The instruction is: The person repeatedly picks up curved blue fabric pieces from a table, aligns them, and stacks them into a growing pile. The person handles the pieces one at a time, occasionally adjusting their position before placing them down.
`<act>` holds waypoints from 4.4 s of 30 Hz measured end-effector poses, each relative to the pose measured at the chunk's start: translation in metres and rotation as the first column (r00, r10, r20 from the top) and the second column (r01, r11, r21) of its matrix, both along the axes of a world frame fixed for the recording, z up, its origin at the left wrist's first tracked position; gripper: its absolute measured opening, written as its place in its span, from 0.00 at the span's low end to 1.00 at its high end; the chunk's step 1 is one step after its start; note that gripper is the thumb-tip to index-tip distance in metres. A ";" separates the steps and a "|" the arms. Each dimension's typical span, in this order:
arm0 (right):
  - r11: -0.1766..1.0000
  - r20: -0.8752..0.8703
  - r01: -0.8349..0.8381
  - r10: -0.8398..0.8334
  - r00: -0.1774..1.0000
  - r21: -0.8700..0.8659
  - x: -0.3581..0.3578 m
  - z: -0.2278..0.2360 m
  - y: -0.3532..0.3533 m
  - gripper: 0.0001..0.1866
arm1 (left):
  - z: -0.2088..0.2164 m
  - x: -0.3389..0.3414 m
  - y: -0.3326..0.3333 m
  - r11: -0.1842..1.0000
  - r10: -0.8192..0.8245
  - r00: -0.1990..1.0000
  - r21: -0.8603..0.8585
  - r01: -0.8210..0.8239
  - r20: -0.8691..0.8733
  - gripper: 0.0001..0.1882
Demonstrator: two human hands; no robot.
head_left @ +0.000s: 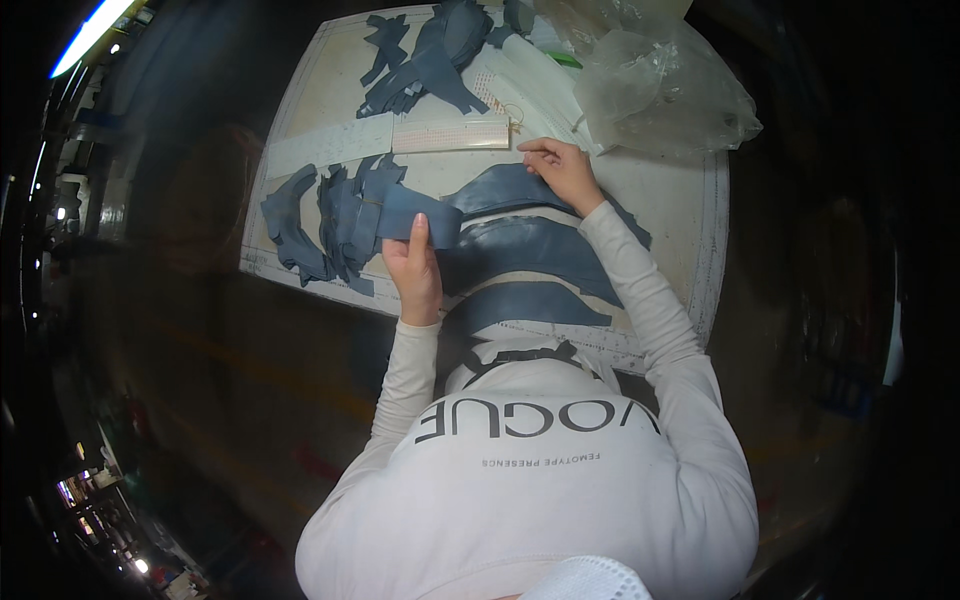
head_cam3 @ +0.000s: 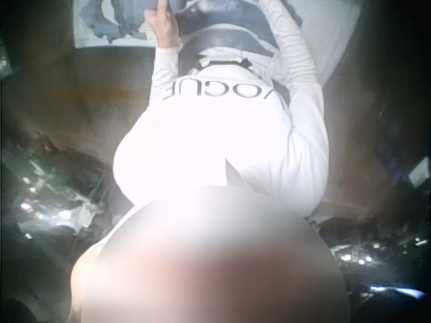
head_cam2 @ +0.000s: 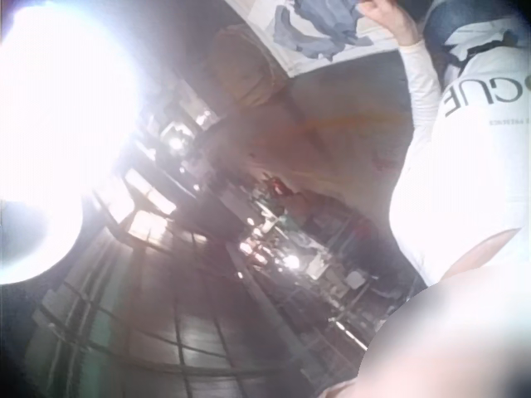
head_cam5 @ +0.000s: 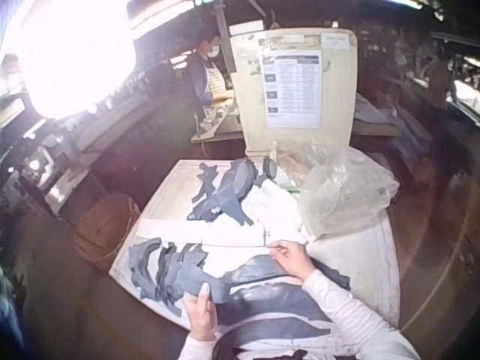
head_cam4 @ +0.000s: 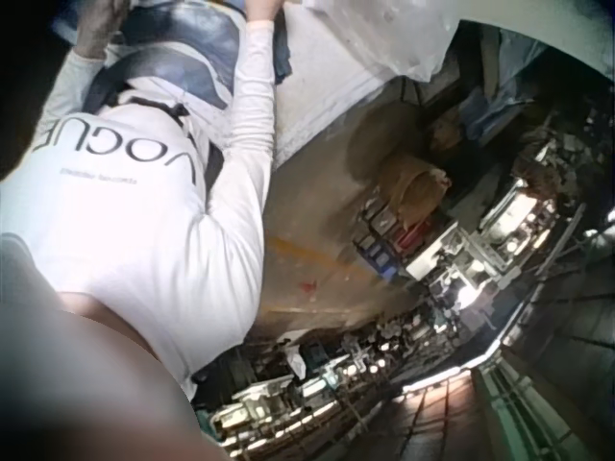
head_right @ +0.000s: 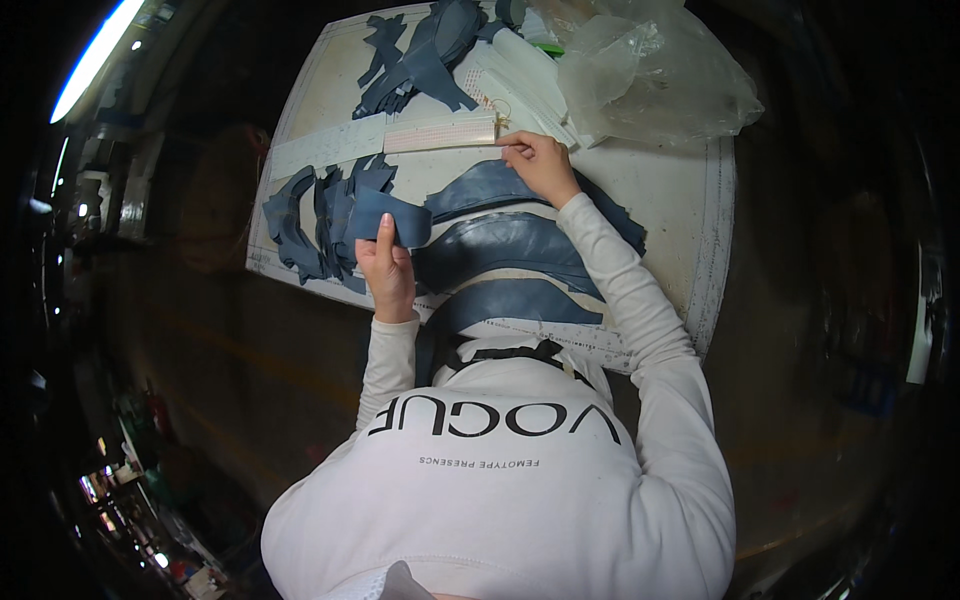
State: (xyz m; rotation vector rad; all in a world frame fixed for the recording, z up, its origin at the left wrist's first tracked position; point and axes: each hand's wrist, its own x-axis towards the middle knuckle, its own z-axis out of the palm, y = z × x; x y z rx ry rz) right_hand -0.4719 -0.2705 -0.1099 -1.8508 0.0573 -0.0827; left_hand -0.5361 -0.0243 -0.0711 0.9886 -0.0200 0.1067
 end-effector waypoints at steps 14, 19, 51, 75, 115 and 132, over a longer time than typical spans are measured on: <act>0.812 0.023 -0.083 0.118 0.993 -0.578 0.146 -0.059 -0.008 0.12 | -0.025 -0.011 -0.021 0.974 -0.188 0.909 0.046 0.220 -0.373 0.17; 0.676 0.036 -0.153 0.257 0.966 -0.720 0.147 -0.051 -0.006 0.08 | -0.028 -0.014 -0.027 0.965 -0.194 0.892 0.086 0.249 -0.408 0.17; 0.793 0.143 -0.170 0.307 0.941 -0.585 0.151 -0.067 -0.019 0.08 | -0.008 -0.016 -0.028 0.973 -0.192 0.931 0.062 0.221 -0.311 0.17; 0.663 0.130 -0.034 0.196 0.972 -0.748 0.179 -0.058 0.009 0.12 | -0.026 -0.017 -0.043 0.941 -0.278 0.853 0.055 0.335 -0.442 0.13; 0.809 0.643 -0.120 0.538 0.545 -0.575 -0.036 0.058 0.024 0.09 | 0.007 0.001 -0.016 0.900 -0.285 0.812 0.150 0.410 -0.510 0.12; 0.825 0.538 -0.262 0.533 0.653 -0.500 -0.053 0.067 0.025 0.05 | 0.027 -0.013 -0.020 0.940 -0.203 0.869 0.159 0.302 -0.452 0.12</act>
